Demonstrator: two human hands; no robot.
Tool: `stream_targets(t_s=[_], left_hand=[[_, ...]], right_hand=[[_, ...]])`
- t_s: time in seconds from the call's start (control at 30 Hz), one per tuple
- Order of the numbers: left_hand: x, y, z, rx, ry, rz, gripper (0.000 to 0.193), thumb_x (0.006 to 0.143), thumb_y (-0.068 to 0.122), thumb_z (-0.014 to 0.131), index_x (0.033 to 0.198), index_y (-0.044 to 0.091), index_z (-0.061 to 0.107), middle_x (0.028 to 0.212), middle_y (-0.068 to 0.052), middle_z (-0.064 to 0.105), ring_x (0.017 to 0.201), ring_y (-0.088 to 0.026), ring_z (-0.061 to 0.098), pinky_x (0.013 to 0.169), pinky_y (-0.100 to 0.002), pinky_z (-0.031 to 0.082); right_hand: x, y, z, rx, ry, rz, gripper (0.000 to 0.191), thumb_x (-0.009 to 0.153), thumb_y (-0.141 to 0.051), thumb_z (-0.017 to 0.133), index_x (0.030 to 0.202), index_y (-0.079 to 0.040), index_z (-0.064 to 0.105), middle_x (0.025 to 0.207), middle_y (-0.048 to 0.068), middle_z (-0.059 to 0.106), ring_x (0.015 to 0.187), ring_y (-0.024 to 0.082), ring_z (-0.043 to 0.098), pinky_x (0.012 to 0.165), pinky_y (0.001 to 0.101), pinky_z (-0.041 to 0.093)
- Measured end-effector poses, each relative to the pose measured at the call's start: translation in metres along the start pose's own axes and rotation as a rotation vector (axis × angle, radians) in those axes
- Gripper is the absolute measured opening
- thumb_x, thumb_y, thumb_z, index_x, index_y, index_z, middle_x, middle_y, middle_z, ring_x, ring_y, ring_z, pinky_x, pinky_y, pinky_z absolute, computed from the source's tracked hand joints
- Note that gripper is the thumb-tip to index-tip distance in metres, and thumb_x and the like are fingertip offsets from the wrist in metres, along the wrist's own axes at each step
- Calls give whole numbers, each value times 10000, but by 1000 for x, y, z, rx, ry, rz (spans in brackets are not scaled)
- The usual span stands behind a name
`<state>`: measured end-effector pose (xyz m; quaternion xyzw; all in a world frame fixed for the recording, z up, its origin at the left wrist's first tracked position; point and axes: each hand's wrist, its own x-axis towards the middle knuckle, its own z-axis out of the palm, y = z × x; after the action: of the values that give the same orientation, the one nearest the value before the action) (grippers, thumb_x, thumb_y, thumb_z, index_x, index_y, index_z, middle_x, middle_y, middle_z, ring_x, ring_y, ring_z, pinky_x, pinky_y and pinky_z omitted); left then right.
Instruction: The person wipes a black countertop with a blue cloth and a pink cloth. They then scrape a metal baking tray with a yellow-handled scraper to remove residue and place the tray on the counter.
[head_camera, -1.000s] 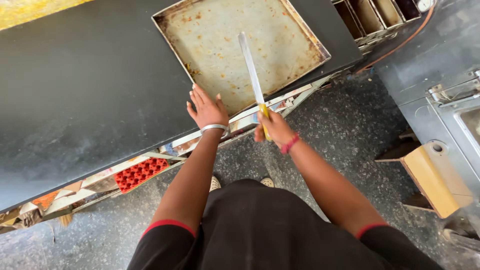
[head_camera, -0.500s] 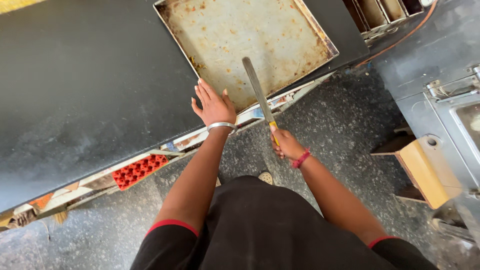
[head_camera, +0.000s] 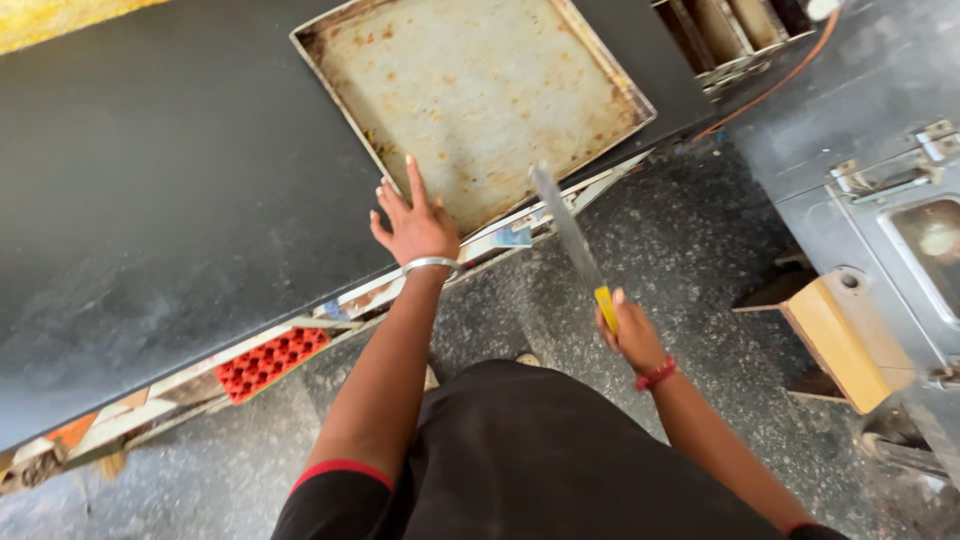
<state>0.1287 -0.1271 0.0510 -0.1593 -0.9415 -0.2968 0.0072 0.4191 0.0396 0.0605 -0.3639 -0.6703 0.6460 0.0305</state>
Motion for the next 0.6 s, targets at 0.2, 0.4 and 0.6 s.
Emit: stream_targets(t_s=[0.2,0.4,0.6], left_hand=[[6,-9,1,75,-29,77,805,982,297,574,1649,297,123,1633,-348,190,1527,-463,205,1123,-642,183],[10,-19,-1,48,-45,82,833,979,305,571,1661,215,102,1647,-289,238,1540,-407,237,1129,-599,215],[11,-21,2,16,-43,77,808,990,297,563,1650,177,114,1649,-269,271,1537,-379,240,1123,-577,205]], right_hand=[[74,-94,18,-415,436,-596,283,1087,-273,463,1137,-29,598,899,136,713,793,293,667,662,421,517],[90,-127,35,-828,441,-417,327,1061,-281,517,1210,-31,368,887,340,676,832,545,651,685,629,499],[50,-74,33,-955,334,-122,364,1058,-347,479,1196,-38,348,836,316,693,772,534,667,671,632,516]])
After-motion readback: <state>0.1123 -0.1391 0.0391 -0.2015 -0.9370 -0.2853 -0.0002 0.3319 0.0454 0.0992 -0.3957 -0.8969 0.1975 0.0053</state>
